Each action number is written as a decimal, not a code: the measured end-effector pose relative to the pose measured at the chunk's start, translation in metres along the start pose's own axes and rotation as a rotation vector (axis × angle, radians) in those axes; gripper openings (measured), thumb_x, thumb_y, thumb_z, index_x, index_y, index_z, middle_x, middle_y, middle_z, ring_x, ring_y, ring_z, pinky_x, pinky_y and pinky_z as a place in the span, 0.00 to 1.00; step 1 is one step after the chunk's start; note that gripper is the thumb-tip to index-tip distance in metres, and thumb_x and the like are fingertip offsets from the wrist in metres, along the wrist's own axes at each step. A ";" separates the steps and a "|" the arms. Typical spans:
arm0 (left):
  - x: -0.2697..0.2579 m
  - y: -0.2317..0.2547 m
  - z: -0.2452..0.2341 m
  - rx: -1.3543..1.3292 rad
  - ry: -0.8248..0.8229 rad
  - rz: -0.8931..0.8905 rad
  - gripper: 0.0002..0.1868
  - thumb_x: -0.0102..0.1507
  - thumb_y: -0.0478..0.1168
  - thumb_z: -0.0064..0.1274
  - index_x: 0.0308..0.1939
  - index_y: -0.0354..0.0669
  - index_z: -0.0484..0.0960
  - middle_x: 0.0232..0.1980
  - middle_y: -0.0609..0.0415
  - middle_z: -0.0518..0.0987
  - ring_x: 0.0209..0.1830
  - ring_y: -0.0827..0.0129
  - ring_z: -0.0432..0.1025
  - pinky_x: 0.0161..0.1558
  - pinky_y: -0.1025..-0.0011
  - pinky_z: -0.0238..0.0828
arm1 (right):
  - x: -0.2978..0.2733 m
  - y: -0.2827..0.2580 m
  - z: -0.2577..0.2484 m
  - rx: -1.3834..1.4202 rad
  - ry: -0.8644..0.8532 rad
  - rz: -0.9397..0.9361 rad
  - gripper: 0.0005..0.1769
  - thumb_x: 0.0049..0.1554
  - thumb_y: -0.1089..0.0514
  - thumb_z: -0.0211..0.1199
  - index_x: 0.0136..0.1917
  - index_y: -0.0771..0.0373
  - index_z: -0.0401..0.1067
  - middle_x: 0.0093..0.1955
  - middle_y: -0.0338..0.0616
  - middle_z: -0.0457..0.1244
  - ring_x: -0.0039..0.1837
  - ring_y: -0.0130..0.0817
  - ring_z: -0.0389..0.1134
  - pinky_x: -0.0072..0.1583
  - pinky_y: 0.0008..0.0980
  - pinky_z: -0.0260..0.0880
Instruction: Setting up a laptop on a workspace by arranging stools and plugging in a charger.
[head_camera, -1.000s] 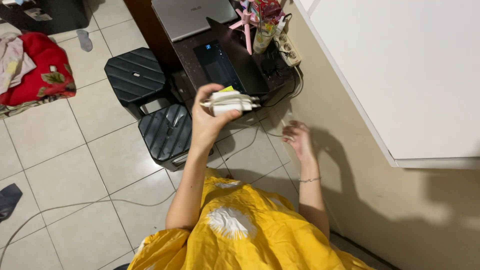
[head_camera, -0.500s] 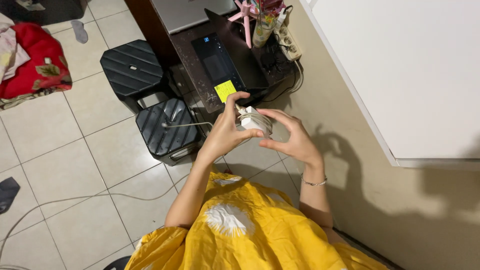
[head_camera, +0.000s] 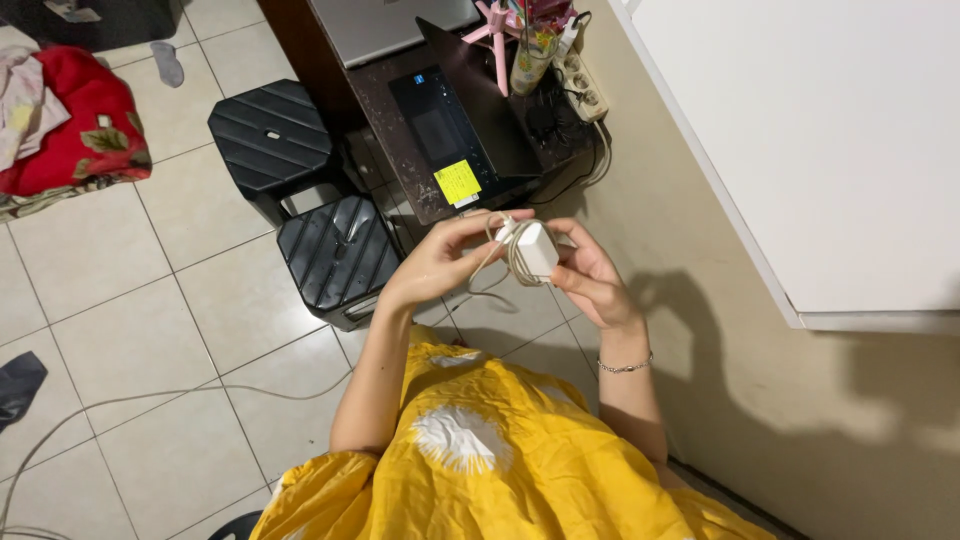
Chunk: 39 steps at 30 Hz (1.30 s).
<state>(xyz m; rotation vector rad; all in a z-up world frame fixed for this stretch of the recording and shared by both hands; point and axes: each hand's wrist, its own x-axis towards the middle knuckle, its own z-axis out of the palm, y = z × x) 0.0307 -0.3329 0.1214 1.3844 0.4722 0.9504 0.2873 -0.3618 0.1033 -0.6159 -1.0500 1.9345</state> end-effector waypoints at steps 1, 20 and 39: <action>0.001 0.003 0.003 -0.001 -0.002 0.000 0.14 0.72 0.34 0.47 0.61 0.37 0.78 0.70 0.50 0.73 0.65 0.67 0.69 0.60 0.70 0.75 | -0.001 -0.001 0.000 0.000 0.002 -0.001 0.32 0.61 0.59 0.66 0.73 0.64 0.56 0.62 0.50 0.65 0.64 0.39 0.67 0.67 0.38 0.67; -0.016 -0.023 -0.021 0.416 0.523 0.031 0.14 0.73 0.39 0.49 0.61 0.38 0.76 0.50 0.53 0.82 0.47 0.73 0.76 0.48 0.75 0.75 | -0.002 0.005 -0.004 -0.988 0.101 -0.216 0.09 0.51 0.66 0.70 0.44 0.57 0.74 0.62 0.42 0.61 0.66 0.38 0.59 0.70 0.36 0.57; -0.016 0.004 0.012 0.417 0.567 0.096 0.15 0.65 0.35 0.62 0.55 0.38 0.82 0.55 0.50 0.80 0.49 0.72 0.79 0.46 0.74 0.78 | 0.043 0.002 0.051 -0.896 0.325 -0.235 0.26 0.57 0.61 0.75 0.66 0.65 0.70 0.56 0.41 0.70 0.55 0.29 0.71 0.59 0.31 0.74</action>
